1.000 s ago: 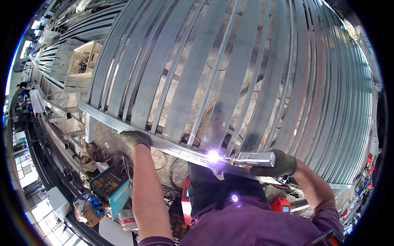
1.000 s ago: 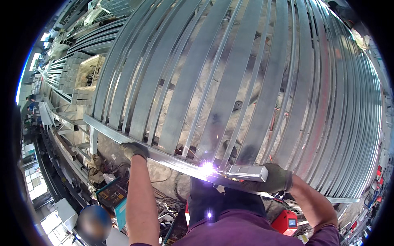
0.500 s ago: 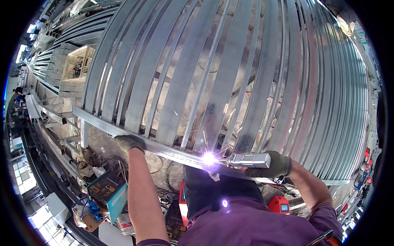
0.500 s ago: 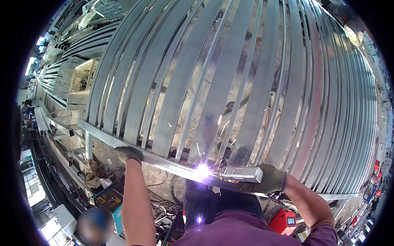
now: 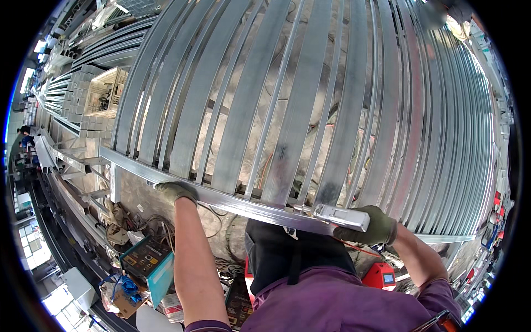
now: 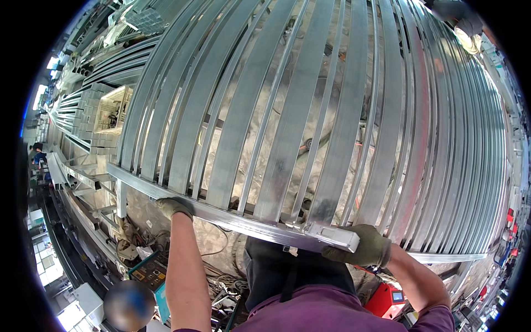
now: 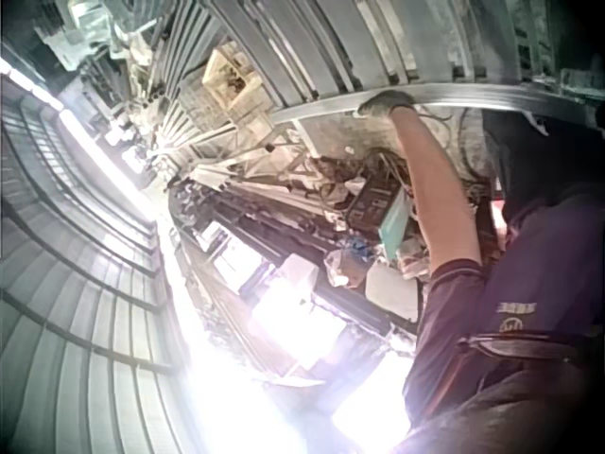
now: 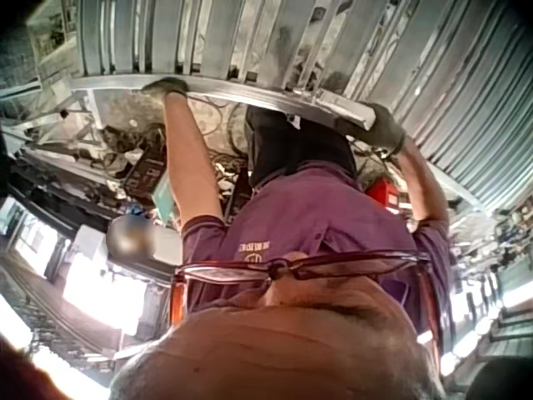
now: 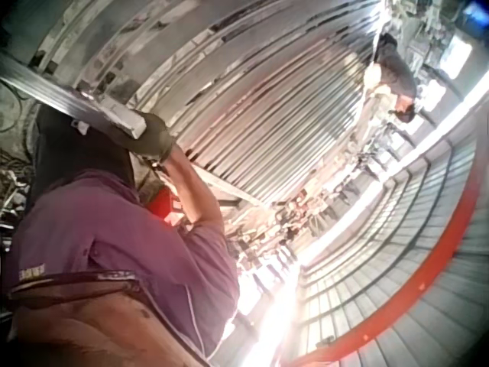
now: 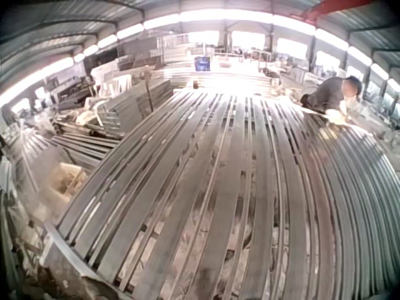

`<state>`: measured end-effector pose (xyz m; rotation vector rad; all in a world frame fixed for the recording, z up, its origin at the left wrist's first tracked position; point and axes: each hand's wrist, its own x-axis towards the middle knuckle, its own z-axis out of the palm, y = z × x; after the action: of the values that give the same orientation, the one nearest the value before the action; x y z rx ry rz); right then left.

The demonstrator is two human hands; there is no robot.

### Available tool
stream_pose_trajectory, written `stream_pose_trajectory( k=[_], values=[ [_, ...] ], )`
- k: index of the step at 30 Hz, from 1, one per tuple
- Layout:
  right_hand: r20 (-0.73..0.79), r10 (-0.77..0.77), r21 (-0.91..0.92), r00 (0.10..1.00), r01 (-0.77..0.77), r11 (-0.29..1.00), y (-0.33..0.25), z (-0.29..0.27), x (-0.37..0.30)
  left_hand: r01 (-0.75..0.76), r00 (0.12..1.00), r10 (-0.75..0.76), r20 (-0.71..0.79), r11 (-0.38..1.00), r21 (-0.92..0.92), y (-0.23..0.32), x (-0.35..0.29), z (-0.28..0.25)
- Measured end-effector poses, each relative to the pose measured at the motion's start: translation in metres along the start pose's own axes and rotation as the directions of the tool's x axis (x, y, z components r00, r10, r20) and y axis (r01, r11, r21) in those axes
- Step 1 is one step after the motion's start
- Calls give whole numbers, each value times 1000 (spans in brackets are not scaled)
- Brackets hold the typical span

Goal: The person welds a metal frame using a handheld welding torch. They hold the frame with one hand and guide the torch along the seams with the other, creating sparks as they work.

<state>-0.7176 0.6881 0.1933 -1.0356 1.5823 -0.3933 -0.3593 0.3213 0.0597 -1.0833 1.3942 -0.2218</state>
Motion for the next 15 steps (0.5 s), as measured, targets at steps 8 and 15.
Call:
stream_pose_trajectory(
  k=[8, 15],
  values=[
    [-276, -155, 136, 949, 198, 971, -12, 12, -31, 47, 997, -51, -54, 996, -70, 1, 9, 14],
    [-466, -39, 301, 884, 200, 933, 3, 52, -67, -28, 993, 22, -117, 998, -54, 4, 20, 23]
  ],
)
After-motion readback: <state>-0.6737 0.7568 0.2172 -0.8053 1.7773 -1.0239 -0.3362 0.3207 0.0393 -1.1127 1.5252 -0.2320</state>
